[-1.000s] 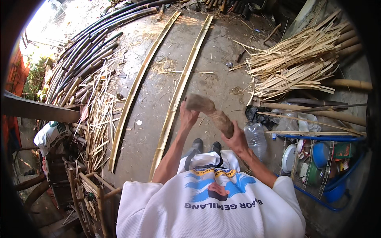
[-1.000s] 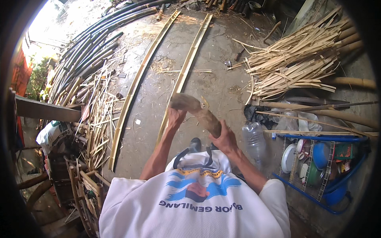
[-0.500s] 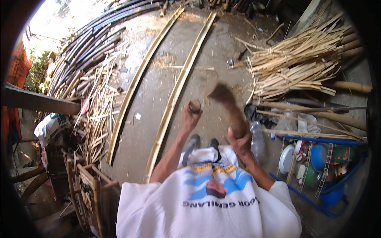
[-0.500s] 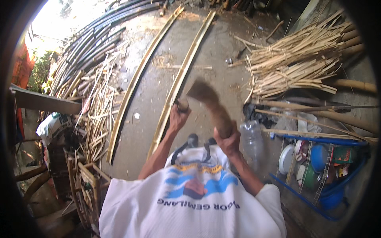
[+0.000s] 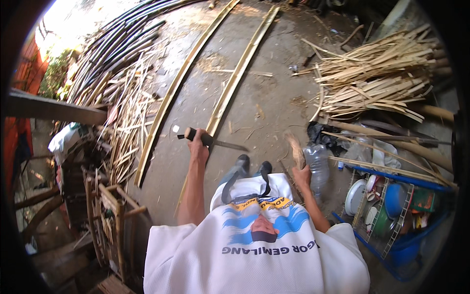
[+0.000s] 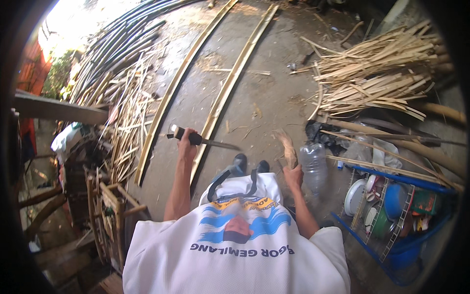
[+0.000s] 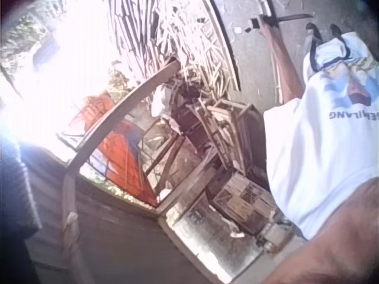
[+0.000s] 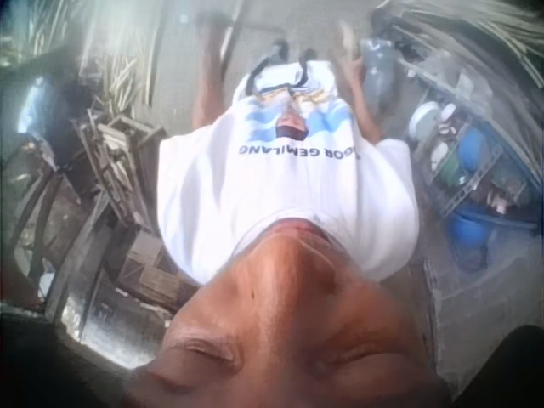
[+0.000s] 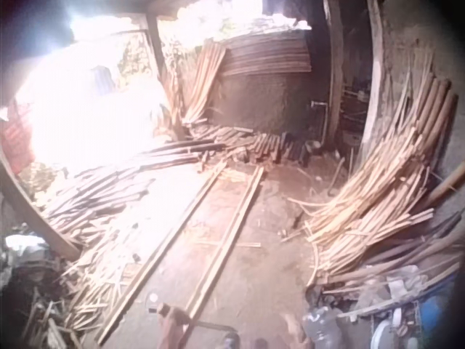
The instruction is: The person uses a machete to split long bamboo poles into thinner strips. They repeatedly strike the bamboo with the machete, adjust the pieces, and separate the split sections on the ground.
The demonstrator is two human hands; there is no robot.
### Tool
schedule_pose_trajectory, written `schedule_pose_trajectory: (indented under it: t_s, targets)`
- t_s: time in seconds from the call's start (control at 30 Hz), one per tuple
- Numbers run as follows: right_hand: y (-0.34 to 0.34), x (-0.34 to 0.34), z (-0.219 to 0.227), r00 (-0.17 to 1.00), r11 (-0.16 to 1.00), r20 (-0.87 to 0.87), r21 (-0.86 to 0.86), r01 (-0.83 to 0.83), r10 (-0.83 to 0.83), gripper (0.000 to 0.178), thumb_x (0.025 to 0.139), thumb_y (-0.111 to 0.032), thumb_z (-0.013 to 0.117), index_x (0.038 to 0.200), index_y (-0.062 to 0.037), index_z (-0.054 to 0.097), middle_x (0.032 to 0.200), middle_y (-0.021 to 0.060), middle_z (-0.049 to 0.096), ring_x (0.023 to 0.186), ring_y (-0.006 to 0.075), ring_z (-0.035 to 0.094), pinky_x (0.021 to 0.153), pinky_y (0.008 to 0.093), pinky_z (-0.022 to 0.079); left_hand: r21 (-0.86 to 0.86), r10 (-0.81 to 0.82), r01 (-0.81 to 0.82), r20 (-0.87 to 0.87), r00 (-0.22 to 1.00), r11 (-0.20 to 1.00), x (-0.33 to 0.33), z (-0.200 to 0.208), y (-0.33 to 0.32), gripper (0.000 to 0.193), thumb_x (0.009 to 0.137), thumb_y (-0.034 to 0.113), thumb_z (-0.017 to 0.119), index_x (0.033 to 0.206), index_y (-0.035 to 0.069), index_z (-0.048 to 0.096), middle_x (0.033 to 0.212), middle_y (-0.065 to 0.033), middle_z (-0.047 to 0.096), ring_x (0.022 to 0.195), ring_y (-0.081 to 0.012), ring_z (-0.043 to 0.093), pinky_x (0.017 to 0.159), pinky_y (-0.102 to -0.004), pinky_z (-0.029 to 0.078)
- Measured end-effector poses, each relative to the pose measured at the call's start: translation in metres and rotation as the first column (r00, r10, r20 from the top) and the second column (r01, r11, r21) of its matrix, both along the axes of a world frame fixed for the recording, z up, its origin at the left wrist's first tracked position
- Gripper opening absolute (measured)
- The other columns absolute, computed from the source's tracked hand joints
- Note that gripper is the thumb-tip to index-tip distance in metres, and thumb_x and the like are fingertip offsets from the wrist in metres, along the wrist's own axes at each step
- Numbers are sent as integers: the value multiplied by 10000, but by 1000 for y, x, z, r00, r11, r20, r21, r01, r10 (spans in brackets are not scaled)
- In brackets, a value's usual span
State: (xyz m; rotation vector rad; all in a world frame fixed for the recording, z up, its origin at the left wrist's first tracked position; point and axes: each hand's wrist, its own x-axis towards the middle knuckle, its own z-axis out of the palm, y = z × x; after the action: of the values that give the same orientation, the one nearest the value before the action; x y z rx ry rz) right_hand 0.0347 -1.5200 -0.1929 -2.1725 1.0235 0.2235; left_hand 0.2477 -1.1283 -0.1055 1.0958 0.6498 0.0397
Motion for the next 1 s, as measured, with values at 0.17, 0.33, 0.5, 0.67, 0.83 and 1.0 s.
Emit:
schedule_pose_trajectory:
  t_s: [0.17, 0.33, 0.5, 0.67, 0.83, 1.0]
  targets:
    - [-22, -19, -61, 862, 968, -487, 250, -18, 142, 550, 704, -327, 770, 1053, 93, 696, 1084, 274, 712, 995, 364, 714, 865, 426, 560, -493, 358, -366, -115, 927, 789, -47, 2, 53, 135, 821, 54, 741, 854, 68, 610, 789, -61, 620, 785, -211, 627, 801, -383, 553]
    - [9, 10, -96, 872, 968, -455, 238, -75, 179, 569, 694, -360, 791, 1037, 88, 720, 1029, 234, 734, 908, 313, 738, 781, 396, 575, -604, 567, -561, -208, 797, 566, -79, 15, 52, 183, 821, 93, 753, 830, 65, 572, 793, -73, 613, 799, -248, 618, 835, -403, 549]
    - [51, 75, -109, 934, 959, -309, 268, -97, 181, 636, 778, -421, 752, 1133, 99, 667, 1120, 263, 697, 1058, 339, 691, 907, 408, 530, -652, 579, -518, -145, 802, 553, -93, 21, 52, 145, 787, 69, 713, 846, 51, 582, 846, -98, 637, 864, -262, 624, 888, -395, 540]
    - [129, 102, -54, 840, 712, 126, 473, -519, 528, 556, 961, -490, 601, 1211, 6, 634, 1072, 95, 680, 1017, 203, 637, 886, 351, 494, -711, 596, -515, -166, 785, 480, -102, 26, 45, 107, 776, 39, 662, 860, 37, 595, 882, -119, 653, 913, -269, 626, 923, -386, 530]
    - [262, 97, 72, 933, 351, 83, 912, -212, 350, 536, 972, -572, 582, 1211, -98, 653, 1066, -2, 664, 974, 131, 628, 856, 253, 484, -712, 552, -481, -156, 819, 512, -120, 6, 49, 121, 791, 64, 649, 867, 16, 568, 889, -113, 626, 943, -269, 630, 974, -405, 514]
    - [360, 81, 64, 968, 410, 173, 881, -236, 184, 547, 936, -520, 667, 1176, -28, 658, 1130, 58, 668, 1028, 154, 634, 881, 278, 501, -802, 341, -326, -164, 926, 500, -138, -4, 62, 109, 845, 98, 632, 898, 7, 605, 1024, -155, 680, 966, -280, 635, 960, -399, 521]
